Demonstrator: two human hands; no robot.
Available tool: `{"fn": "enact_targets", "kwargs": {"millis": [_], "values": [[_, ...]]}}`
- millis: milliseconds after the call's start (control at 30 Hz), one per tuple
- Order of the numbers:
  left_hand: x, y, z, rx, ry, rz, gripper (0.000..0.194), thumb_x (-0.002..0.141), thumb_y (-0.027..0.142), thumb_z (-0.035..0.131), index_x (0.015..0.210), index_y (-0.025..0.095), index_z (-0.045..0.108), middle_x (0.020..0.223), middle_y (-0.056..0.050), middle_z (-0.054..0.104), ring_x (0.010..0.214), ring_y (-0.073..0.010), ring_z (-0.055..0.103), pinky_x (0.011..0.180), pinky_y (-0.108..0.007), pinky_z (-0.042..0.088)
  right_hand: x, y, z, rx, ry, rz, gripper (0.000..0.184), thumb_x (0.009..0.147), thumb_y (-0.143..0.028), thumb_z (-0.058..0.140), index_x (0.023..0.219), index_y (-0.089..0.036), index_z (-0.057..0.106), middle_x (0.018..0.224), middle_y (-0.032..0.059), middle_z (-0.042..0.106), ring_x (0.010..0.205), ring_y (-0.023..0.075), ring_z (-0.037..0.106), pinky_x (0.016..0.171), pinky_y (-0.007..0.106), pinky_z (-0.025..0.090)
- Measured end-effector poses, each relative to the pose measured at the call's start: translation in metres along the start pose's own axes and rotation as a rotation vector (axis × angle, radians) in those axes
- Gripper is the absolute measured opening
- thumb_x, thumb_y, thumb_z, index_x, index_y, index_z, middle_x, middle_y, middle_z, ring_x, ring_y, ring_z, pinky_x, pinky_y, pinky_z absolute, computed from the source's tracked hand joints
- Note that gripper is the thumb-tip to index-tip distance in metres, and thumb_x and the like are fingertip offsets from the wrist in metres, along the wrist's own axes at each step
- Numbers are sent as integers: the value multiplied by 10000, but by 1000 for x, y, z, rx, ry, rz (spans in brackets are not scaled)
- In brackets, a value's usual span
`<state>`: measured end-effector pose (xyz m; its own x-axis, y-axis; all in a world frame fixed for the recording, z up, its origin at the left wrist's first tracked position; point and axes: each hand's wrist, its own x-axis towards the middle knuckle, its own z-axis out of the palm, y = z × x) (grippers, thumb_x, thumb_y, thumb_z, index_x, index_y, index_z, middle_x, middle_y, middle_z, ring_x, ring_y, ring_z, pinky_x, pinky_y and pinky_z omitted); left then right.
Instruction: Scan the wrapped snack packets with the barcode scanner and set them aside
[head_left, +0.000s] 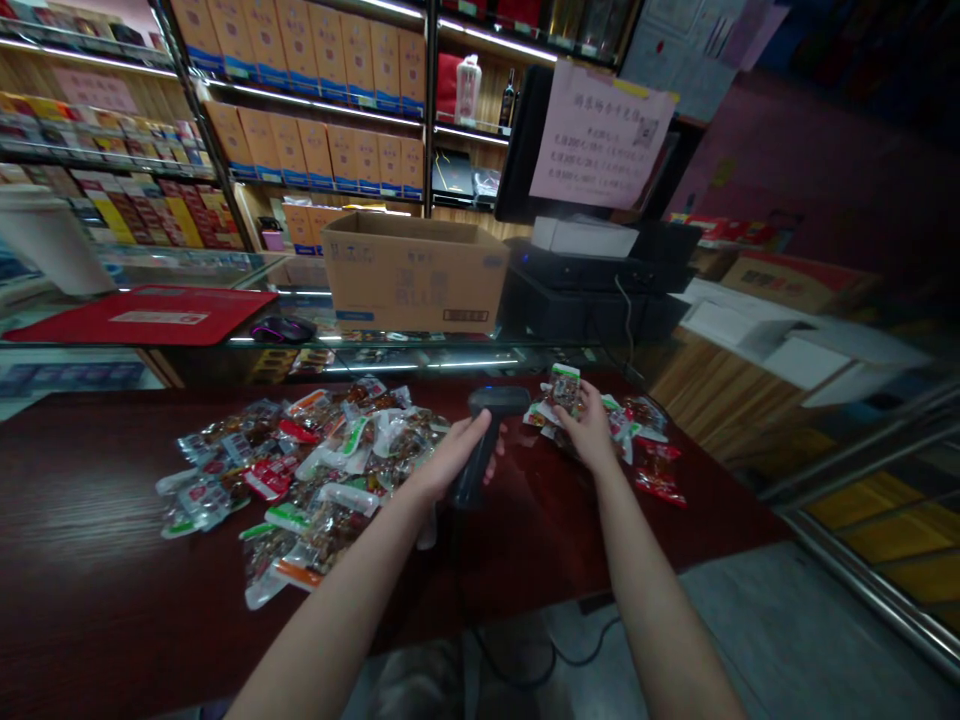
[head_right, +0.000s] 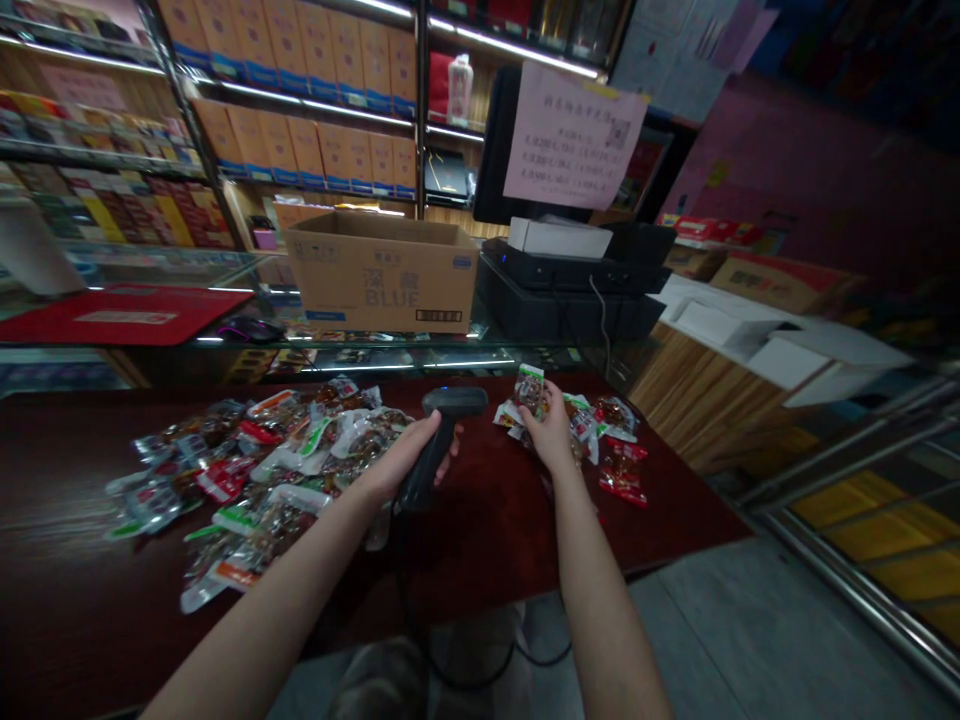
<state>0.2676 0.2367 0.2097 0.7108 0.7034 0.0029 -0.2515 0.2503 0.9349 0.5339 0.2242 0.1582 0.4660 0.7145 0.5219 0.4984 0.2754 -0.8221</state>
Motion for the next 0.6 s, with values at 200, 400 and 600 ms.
{"fn": "enact_targets", "kwargs": {"millis": [200,400,600], "values": [[1,-10,5,15,-17,0,594,755,731,552,870,148,556,682,1,585,414,-77,512,374,-201,403,-1,-3,2,-37,-32,-14,655,696,-377,727,1265,-199,455,1163,151,632,1021,275,649,914,485,519],[-1,-8,10,-29,8,24,587,758,717,565,912,151,556,696,5,592,417,-74,505,386,-207,409,-8,-14,5,-116,-61,-20,642,715,-336,684,1292,-195,442,1181,157,632,1017,271,651,893,454,517],[-4,3,6,60,40,16,624,749,736,555,906,133,588,543,6,574,412,-104,516,417,-219,420,-10,-27,-5,-472,11,-18,631,779,-303,579,1370,-184,390,1101,139,688,979,286,636,917,469,448]]}}
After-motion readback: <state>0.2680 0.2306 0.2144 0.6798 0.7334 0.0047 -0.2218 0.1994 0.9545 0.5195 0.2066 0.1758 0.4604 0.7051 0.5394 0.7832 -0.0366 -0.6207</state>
